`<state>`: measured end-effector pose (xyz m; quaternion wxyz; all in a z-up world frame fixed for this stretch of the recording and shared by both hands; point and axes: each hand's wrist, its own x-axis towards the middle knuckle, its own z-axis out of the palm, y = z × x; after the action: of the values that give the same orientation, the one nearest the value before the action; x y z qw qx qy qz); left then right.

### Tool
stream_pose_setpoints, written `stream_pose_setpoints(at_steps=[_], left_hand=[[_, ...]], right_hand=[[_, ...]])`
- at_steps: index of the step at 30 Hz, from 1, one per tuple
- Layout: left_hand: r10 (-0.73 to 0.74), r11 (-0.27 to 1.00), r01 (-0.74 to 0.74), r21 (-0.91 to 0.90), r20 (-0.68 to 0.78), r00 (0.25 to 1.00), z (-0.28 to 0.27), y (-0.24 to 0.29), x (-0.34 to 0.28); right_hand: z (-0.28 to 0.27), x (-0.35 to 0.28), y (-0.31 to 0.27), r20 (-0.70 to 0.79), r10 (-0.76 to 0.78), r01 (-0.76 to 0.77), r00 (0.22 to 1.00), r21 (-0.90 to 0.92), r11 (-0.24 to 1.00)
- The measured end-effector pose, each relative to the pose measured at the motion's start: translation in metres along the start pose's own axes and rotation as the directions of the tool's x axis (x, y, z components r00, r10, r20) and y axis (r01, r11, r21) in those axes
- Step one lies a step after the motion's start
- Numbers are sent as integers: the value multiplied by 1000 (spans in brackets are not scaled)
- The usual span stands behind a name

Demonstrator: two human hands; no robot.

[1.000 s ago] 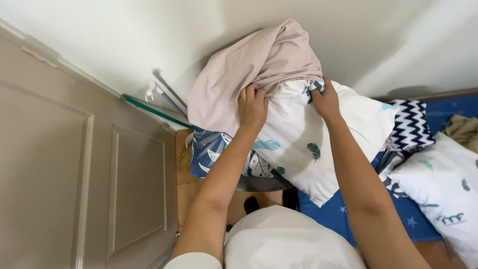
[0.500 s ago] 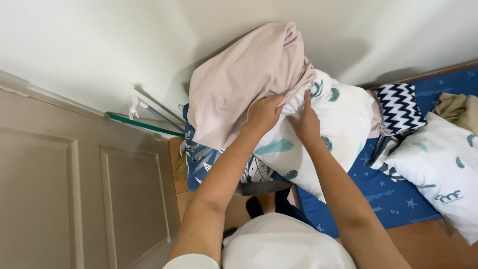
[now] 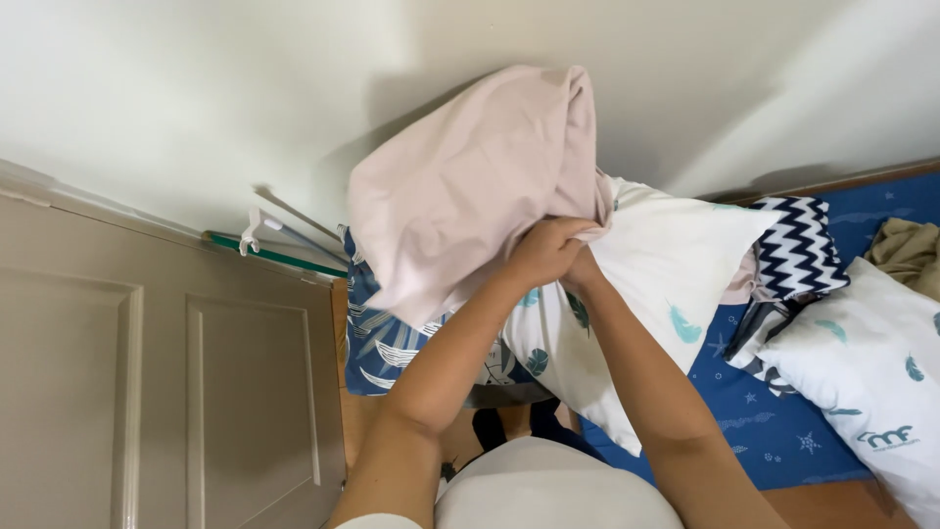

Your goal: The person inserts a pillow into a light pink pillowcase on a chair. They repeatedly adjust the corners and edges, pulling the fabric over the pillow and smoothing it. The pillow remains on the chair throughout the clip.

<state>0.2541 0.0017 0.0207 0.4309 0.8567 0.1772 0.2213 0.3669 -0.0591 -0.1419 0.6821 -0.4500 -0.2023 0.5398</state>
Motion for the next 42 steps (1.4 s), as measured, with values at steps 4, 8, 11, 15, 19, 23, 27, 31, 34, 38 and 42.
stream_pose_setpoints(at_steps=[4,8,11,15,19,23,27,31,34,38,42], left_hand=[[-189,982,189,16,-1,982,-35,29,-1],[-337,932,338,133,-31,941,-46,24,-29],[-322,934,324,151,-42,946,-40,11,-65],[-253,927,284,246,-151,956,-41,-9,-107],[-246,803,411,433,-387,889,-92,-4,-127],[-155,610,472,636,-488,859,-155,-1,-116],[7,699,290,653,-412,911,-186,-21,-96],[-72,776,319,543,-427,902,-194,-25,-90],[42,763,241,600,-418,907,-203,-27,-100],[3,835,324,444,-593,805,-238,-7,-114],[-31,798,423,429,-672,740,-269,-25,-130]], right_hand=[[8,3,-11,33,-30,26,999,119,993],[37,-13,-50,-25,41,-37,999,138,990],[25,-17,-35,-105,67,-54,992,116,992],[37,-20,-33,-274,-44,-4,961,-173,985],[35,-14,-18,-367,-76,29,927,-131,991],[21,-11,-3,-455,-12,50,890,72,996],[55,-23,-37,-405,100,64,909,372,926],[129,-66,-120,-394,125,35,911,376,926],[142,-78,-150,-387,64,59,920,298,953],[141,-64,-155,-366,47,13,929,158,987],[90,-5,-95,-343,79,-48,936,98,994]])
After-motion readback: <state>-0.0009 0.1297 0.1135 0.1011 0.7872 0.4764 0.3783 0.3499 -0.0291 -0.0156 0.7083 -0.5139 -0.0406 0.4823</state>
